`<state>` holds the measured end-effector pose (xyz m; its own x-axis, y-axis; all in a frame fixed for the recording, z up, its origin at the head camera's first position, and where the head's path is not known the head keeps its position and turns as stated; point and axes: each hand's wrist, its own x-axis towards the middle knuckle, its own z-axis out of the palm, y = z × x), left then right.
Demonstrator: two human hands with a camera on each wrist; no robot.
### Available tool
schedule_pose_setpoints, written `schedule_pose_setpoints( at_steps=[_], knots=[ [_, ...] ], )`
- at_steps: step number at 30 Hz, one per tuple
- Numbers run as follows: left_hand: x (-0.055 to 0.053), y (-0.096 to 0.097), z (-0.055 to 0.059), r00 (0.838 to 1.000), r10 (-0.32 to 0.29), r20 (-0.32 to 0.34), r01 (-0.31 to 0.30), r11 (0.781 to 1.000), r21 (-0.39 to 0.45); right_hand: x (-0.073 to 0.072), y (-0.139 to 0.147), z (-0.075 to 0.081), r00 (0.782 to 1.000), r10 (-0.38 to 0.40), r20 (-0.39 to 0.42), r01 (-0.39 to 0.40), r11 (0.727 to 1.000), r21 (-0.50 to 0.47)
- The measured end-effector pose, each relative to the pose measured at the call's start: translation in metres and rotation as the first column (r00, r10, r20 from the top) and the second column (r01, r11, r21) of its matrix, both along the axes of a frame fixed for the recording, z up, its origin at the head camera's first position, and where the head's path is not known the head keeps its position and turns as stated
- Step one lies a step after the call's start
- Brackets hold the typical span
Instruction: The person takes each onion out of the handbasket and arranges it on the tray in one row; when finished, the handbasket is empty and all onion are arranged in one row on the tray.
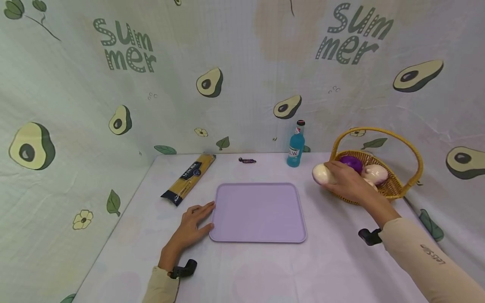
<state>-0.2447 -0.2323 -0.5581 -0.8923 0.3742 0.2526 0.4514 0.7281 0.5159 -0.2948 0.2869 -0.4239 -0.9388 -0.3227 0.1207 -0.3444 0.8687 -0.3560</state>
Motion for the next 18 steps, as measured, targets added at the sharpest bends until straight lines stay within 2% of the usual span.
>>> schedule_pose_setpoints(
  at_steps=[9,18],
  knots=[
    [-0.0015,0.0005,0.0004,0.999,0.002,0.035,-0.001,1.000,-0.012,-0.0006,-0.0014,-0.0036,0.999,-0.012,0.037,0.012,1.000,0.003],
    [-0.0009,0.0008,0.0017,0.999,-0.003,0.043,0.003,1.000,-0.005,-0.0031,-0.0044,-0.0069,0.999,0.037,-0.015,-0.037,0.999,0.002]
  ],
)
